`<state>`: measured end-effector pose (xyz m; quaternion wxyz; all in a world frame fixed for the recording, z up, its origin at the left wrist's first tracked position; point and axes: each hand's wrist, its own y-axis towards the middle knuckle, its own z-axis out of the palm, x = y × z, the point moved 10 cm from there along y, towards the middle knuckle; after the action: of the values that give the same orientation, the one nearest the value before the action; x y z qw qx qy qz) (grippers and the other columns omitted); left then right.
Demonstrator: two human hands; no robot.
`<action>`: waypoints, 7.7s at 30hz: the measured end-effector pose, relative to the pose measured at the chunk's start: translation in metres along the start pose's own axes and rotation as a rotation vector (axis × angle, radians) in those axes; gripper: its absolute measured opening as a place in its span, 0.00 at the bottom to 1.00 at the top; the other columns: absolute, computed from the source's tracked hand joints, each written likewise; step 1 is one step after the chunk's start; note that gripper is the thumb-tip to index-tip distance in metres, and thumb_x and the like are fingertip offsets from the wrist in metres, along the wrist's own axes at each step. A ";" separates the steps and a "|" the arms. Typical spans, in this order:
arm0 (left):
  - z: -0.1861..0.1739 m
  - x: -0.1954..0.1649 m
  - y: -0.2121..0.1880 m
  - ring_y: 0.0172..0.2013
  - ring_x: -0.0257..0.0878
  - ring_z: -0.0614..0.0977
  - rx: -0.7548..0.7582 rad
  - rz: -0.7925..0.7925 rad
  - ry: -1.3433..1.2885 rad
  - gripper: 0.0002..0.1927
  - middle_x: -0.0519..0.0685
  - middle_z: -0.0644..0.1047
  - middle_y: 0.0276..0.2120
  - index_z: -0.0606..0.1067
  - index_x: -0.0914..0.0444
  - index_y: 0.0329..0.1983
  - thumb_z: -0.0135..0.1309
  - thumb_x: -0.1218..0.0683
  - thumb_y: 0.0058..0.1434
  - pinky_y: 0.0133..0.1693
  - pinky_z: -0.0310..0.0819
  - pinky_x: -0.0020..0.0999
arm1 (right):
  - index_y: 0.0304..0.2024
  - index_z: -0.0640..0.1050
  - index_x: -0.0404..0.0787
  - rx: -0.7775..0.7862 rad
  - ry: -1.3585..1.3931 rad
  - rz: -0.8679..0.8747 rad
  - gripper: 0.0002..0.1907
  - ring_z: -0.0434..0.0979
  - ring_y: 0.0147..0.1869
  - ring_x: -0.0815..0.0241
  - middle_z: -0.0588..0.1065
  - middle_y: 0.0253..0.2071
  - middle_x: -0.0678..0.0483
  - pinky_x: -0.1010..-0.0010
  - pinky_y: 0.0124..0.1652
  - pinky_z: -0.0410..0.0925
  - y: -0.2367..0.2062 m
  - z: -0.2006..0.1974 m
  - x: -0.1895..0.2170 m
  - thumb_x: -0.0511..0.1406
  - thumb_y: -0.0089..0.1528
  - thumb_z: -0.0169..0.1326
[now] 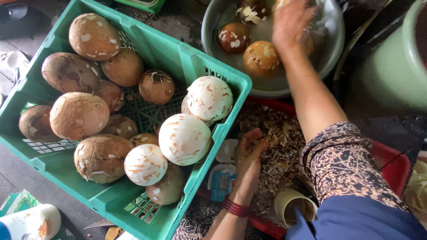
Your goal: The person sits on the floor and peels the outer husk off coconuts with a small knife, letting the husk pieces fall into a red tray. They rotate each coconut while cutting, dip finished coconuts in a water bowl, and place the peeled coconuts into a green crate.
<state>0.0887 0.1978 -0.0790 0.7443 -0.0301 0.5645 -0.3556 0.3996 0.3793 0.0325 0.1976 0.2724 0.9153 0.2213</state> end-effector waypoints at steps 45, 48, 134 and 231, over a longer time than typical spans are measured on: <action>0.002 0.005 0.016 0.48 0.35 0.80 0.053 0.009 0.022 0.26 0.48 0.77 0.56 0.72 0.59 0.63 0.59 0.53 0.60 0.45 0.75 0.28 | 0.64 0.73 0.44 0.419 2.693 0.716 0.37 0.74 0.69 0.49 0.75 0.62 0.52 0.51 0.67 0.68 -0.073 0.016 0.001 0.54 0.58 0.62; 0.008 -0.004 0.015 0.50 0.36 0.80 0.066 0.098 -0.018 0.25 0.49 0.77 0.56 0.73 0.60 0.62 0.60 0.54 0.61 0.48 0.76 0.29 | 0.63 0.71 0.47 0.399 2.541 0.723 0.39 0.75 0.67 0.50 0.75 0.60 0.53 0.51 0.65 0.68 -0.080 0.020 0.005 0.57 0.56 0.60; 0.067 -0.035 -0.124 0.58 0.46 0.79 0.488 0.270 -0.020 0.44 0.53 0.76 0.58 0.65 0.62 0.69 0.71 0.54 0.49 0.60 0.76 0.43 | 0.67 0.67 0.47 1.215 1.183 0.900 0.29 0.80 0.48 0.46 0.79 0.49 0.44 0.49 0.45 0.73 -0.468 -0.144 -0.118 0.39 0.62 0.54; 0.054 0.002 -0.159 0.60 0.43 0.77 0.535 0.495 0.500 0.58 0.53 0.72 0.60 0.59 0.62 0.70 0.79 0.51 0.37 0.61 0.77 0.38 | 0.74 0.59 0.57 0.752 0.567 0.153 0.36 0.82 0.29 0.41 0.80 0.25 0.40 0.51 0.35 0.75 -0.415 -0.277 -0.055 0.54 0.66 0.49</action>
<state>0.0565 0.0597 0.0098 0.6289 0.3870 0.6055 -0.2967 0.1385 -0.0481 0.0613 -0.1891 0.3205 0.9270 -0.0460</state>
